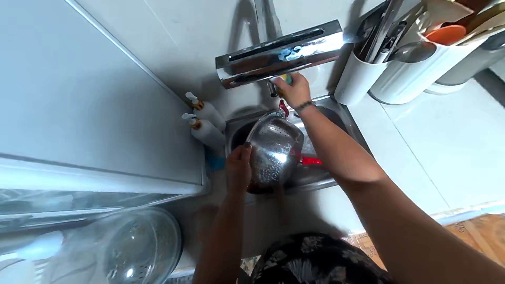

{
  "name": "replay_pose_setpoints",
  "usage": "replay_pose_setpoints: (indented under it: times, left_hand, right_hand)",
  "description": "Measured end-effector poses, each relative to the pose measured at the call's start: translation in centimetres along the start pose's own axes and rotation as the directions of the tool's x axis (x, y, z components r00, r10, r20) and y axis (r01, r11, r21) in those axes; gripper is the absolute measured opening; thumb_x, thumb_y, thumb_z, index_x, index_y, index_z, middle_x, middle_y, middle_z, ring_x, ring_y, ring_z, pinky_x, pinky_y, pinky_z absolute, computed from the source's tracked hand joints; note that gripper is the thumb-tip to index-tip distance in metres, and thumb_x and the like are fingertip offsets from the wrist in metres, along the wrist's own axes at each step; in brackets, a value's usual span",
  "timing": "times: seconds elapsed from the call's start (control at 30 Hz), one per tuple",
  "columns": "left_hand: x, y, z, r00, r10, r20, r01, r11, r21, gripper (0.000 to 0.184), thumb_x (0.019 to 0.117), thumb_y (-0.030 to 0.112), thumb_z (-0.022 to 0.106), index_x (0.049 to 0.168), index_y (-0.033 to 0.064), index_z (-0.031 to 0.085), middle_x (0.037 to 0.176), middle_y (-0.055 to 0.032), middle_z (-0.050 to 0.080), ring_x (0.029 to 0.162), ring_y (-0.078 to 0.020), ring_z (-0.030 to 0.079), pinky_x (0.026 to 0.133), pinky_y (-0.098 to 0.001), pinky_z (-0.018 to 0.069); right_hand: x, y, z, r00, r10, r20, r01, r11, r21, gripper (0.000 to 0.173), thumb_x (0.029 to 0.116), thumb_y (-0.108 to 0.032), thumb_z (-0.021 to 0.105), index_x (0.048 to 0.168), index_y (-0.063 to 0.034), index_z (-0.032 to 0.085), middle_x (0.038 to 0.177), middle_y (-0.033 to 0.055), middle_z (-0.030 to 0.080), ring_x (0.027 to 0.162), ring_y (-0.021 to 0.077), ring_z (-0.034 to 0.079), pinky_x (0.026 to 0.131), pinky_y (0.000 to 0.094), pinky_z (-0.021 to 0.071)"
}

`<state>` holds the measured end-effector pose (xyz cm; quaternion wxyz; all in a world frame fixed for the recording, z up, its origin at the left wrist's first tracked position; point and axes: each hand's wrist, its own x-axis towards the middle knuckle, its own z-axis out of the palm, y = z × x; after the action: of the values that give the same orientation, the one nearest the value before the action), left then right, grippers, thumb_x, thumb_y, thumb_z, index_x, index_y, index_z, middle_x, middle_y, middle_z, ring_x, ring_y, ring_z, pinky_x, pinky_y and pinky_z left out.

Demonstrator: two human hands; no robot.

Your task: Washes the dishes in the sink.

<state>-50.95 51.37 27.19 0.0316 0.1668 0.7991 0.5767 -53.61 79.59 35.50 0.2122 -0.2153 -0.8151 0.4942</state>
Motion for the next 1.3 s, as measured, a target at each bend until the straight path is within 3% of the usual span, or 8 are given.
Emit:
replay_pose_setpoints:
  times: [0.13, 0.33, 0.5, 0.77, 0.9, 1.07, 1.17, 1.3]
  left_hand:
    - [0.1, 0.7, 1.4, 0.992, 0.126, -0.017, -0.121, 0.978, 0.172, 0.038, 0.1077, 0.039, 0.050, 0.090, 0.0121, 0.070, 0.070, 0.0007, 0.059, 0.063, -0.0118, 0.058, 0.063, -0.0362, 0.0539]
    - [0.8, -1.3, 5.8, 0.971, 0.235, 0.051, -0.240, 0.948, 0.210, 0.041, 0.1087, 0.040, 0.047, 0.087, 0.0111, 0.067, 0.069, 0.0000, 0.057, 0.064, -0.0114, 0.058, 0.063, -0.0347, 0.0536]
    - [-0.2, -0.1, 7.6, 0.966, 0.244, 0.083, -0.253, 0.958, 0.135, 0.041, 0.1097, 0.036, 0.045, 0.085, 0.0099, 0.066, 0.064, 0.0000, 0.056, 0.057, -0.0118, 0.057, 0.057, -0.0343, 0.0545]
    - [1.7, 1.3, 8.9, 0.986, 0.148, 0.076, -0.151, 0.988, 0.044, 0.048, 0.1116, 0.041, 0.036, 0.090, 0.0090, 0.065, 0.070, -0.0011, 0.059, 0.064, -0.0107, 0.059, 0.063, -0.0330, 0.0548]
    - [0.9, 2.0, 7.3, 0.958, 0.245, 0.150, -0.262, 0.958, 0.112, 0.047, 0.1098, 0.042, 0.042, 0.083, 0.0105, 0.063, 0.065, -0.0003, 0.055, 0.059, -0.0117, 0.056, 0.058, -0.0344, 0.0531]
    - [1.3, -1.9, 5.1, 0.992, 0.120, 0.040, -0.105, 0.959, -0.261, 0.043, 0.1072, 0.049, 0.044, 0.106, 0.0167, 0.072, 0.090, 0.0014, 0.070, 0.081, -0.0129, 0.067, 0.078, -0.0394, 0.0592]
    - [2.4, -4.5, 3.8, 0.996, 0.045, 0.070, -0.028, 0.972, -0.234, 0.049, 0.1063, 0.055, 0.041, 0.104, 0.0159, 0.070, 0.091, 0.0006, 0.070, 0.084, -0.0131, 0.067, 0.078, -0.0384, 0.0589]
    - [4.1, 0.0, 1.2, 0.916, -0.176, 0.361, 0.154, 0.984, 0.089, 0.050, 0.1040, 0.049, 0.048, 0.121, 0.0050, 0.065, 0.112, -0.0088, 0.068, 0.103, -0.0165, 0.063, 0.092, -0.0455, 0.0527]
  right_hand:
    - [-6.4, 2.9, -0.8, 0.993, 0.108, 0.047, -0.106, 0.994, -0.040, 0.042, 0.1083, -0.031, 0.044, 0.121, 0.0016, 0.066, 0.124, 0.0232, 0.060, 0.114, 0.0337, 0.061, 0.099, 0.0521, 0.0492]
    - [-13.4, 2.2, -0.3, 0.926, -0.376, 0.000, 0.376, 0.926, -0.043, 0.023, 0.0906, -0.008, 0.064, 0.108, 0.0012, 0.075, 0.108, 0.0166, 0.069, 0.103, 0.0273, 0.067, 0.091, 0.0436, 0.0560]
    - [-8.1, 4.9, -3.4, 0.997, 0.078, 0.012, -0.077, 0.997, -0.030, 0.029, 0.1057, -0.012, 0.046, 0.125, 0.0021, 0.062, 0.129, 0.0224, 0.062, 0.120, 0.0320, 0.062, 0.103, 0.0488, 0.0486]
    - [-17.6, 7.5, 6.3, 0.876, -0.444, -0.188, 0.330, 0.836, -0.438, 0.038, 0.1013, -0.037, 0.051, 0.130, -0.0237, 0.071, 0.144, 0.0015, 0.062, 0.144, 0.0251, 0.047, 0.124, 0.0635, 0.0205]
    - [-11.5, 6.0, -4.1, 0.982, 0.168, -0.082, -0.146, 0.963, 0.226, 0.035, 0.1095, -0.020, 0.044, 0.135, -0.0038, 0.062, 0.127, 0.0102, 0.067, 0.112, 0.0146, 0.063, 0.099, 0.0369, 0.0500]
    - [-10.1, 9.4, -5.5, 0.829, 0.519, 0.209, -0.463, 0.426, 0.777, 0.038, 0.1109, -0.040, 0.031, 0.113, -0.0166, 0.061, 0.089, -0.0026, 0.066, 0.079, 0.0057, 0.064, 0.069, 0.0275, 0.0560]
    - [-9.7, 10.3, -4.6, 0.895, 0.445, -0.004, -0.364, 0.737, 0.569, 0.035, 0.1127, -0.020, 0.030, 0.132, -0.0064, 0.056, 0.116, 0.0052, 0.065, 0.104, 0.0048, 0.060, 0.090, 0.0223, 0.0501]
    - [-7.6, 8.4, -6.8, 0.991, 0.119, 0.056, -0.114, 0.989, -0.091, 0.038, 0.1053, -0.008, 0.051, 0.138, 0.0132, 0.052, 0.129, 0.0352, 0.061, 0.123, 0.0430, 0.061, 0.108, 0.0535, 0.0452]
